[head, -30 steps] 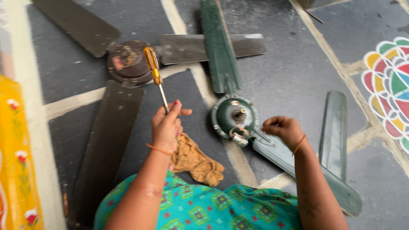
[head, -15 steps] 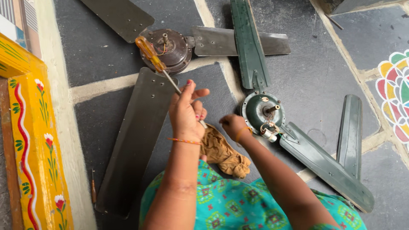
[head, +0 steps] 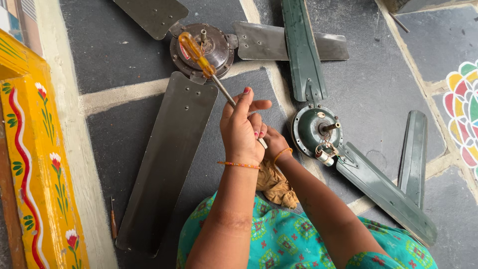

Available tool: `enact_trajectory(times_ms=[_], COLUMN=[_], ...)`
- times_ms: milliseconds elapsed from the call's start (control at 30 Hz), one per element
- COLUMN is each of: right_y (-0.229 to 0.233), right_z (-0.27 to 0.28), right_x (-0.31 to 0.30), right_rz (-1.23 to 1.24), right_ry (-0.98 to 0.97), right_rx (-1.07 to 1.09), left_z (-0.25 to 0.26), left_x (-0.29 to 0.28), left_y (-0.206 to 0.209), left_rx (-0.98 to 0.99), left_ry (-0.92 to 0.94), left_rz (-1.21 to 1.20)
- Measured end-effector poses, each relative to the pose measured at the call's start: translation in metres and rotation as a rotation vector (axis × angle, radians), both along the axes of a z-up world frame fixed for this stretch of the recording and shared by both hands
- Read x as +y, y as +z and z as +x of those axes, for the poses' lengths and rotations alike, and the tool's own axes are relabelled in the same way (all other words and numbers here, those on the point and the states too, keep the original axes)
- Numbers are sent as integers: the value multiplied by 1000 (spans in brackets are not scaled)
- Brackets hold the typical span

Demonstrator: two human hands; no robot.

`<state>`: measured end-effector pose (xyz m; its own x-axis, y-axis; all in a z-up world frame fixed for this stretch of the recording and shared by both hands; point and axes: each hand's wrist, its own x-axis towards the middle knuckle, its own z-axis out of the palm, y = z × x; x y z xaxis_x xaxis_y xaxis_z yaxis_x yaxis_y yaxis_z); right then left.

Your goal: The person sits on the floor and uses a screwdriver to attach fan blades to the motor housing, tightening screws to secure each blade in place.

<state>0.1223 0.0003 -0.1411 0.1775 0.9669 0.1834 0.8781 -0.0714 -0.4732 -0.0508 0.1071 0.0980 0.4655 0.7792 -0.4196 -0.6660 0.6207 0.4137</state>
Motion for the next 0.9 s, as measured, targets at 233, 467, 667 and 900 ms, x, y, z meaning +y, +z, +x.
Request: enact_trajectory(times_ms=[233, 467, 667, 900], right_y=[13, 13, 63, 135], right_z=[-13, -14, -13, 40], right_x=[-7, -14, -61, -177], right_rz=[-1, 55, -53, -167], right_ry=[-336, -296, -152, -157], right_rx=[107, 8, 71, -141], left_z=[-2, 3, 16, 31], left_x=[-4, -10, -21, -38], left_y=[5, 2, -8, -18], left_rx=[26, 62, 80, 170], left_ry=[6, -40, -106, -185], left_rz=[27, 40, 41, 153])
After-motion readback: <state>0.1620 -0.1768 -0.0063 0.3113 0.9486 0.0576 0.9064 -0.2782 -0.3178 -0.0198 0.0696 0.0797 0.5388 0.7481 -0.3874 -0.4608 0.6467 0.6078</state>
